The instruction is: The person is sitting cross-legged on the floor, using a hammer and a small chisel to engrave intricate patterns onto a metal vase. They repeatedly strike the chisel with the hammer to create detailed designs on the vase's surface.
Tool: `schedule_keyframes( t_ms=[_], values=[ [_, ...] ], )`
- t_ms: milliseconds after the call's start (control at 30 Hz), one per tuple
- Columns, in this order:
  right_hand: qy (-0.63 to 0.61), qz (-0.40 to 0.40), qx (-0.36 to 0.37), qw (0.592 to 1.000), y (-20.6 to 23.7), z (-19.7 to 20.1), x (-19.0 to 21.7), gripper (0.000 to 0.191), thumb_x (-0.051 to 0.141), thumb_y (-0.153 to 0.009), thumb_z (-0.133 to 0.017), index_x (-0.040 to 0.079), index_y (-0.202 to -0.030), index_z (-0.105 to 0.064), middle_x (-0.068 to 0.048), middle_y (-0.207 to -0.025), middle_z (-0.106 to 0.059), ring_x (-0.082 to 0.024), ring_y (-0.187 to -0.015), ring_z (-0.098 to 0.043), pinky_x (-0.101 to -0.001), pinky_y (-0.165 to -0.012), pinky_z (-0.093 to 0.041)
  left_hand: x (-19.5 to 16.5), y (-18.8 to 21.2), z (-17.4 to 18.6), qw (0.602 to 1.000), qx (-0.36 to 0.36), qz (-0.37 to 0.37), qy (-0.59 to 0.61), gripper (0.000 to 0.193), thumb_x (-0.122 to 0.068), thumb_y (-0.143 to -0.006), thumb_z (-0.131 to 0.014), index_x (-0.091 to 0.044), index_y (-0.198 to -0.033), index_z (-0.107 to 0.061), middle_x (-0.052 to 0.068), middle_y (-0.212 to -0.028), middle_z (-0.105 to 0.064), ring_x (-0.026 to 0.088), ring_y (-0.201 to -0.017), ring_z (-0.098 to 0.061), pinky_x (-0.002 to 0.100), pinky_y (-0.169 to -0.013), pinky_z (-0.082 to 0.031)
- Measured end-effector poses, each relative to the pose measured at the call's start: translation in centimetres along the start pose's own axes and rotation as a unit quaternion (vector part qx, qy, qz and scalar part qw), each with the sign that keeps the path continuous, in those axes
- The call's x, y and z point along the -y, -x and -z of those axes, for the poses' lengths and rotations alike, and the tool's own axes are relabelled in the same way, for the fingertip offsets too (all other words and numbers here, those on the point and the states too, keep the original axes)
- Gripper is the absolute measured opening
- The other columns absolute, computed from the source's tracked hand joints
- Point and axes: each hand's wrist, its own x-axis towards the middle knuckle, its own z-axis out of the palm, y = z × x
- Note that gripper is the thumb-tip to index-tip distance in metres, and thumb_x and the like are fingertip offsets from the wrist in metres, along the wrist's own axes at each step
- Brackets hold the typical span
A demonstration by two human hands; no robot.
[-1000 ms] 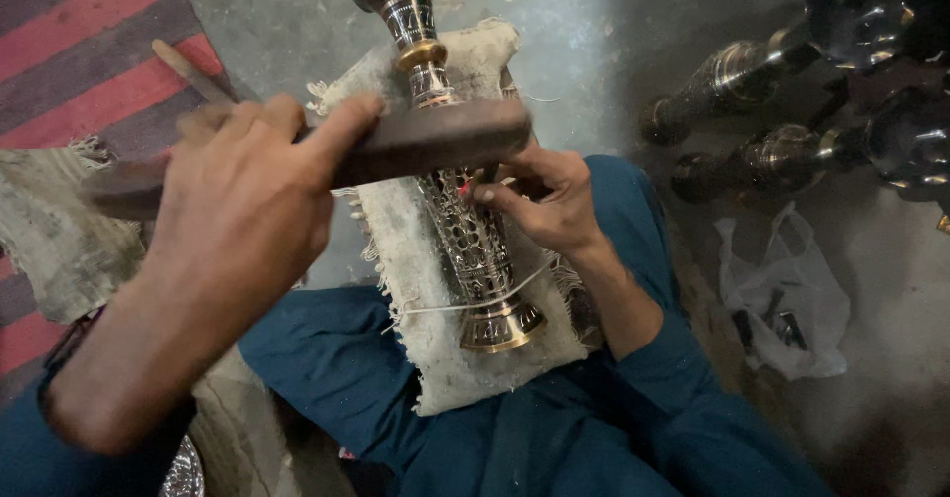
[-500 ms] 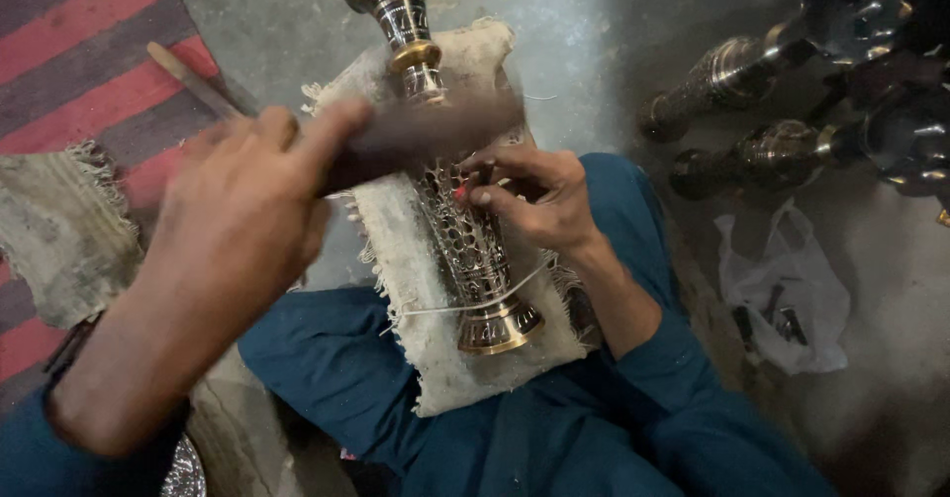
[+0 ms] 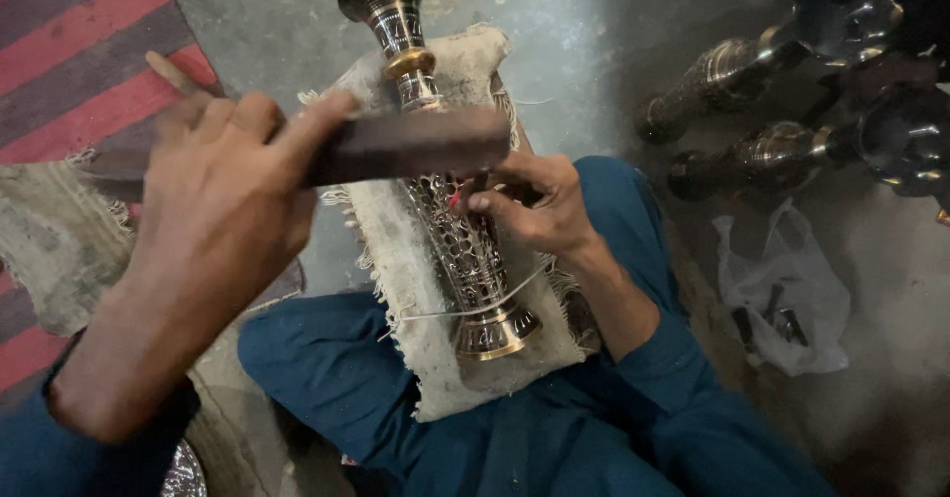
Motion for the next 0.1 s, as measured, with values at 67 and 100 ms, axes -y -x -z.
schedule_keyframes(
  t_ms=[67, 100],
  values=[
    [0.028, -0.012, -0.005, 1.000, 0.27, 0.07, -0.24, 0.025, 0.000, -0.093, -0.073, -0.002, -0.119, -0.071, -0.015, -0.100, -0.078, -0.020, -0.088, -0.080, -0.0301, -0.077, -0.070, 0.18, -0.01, -0.28, 1.000, 0.015, -0.007, -0.020, 0.062, -0.015, -0.098, -0.060, -0.027, -0.157, -0.043, 0.013, -0.101, -0.067, 0.029, -0.093, -0.066, 0.055, -0.091, -0.051],
    [0.011, -0.008, -0.002, 1.000, 0.28, 0.03, -0.41, 0.022, 0.000, -0.095, -0.073, -0.001, -0.117, -0.072, -0.015, -0.100, -0.078, -0.021, -0.087, -0.080, -0.0314, -0.076, -0.070, 0.09, -0.03, -0.57, 0.993, 0.021, -0.022, -0.115, 0.060, -0.017, -0.102, -0.058, -0.032, -0.158, -0.040, 0.010, -0.100, -0.068, 0.026, -0.094, -0.068, 0.056, -0.099, -0.048]
  ],
)
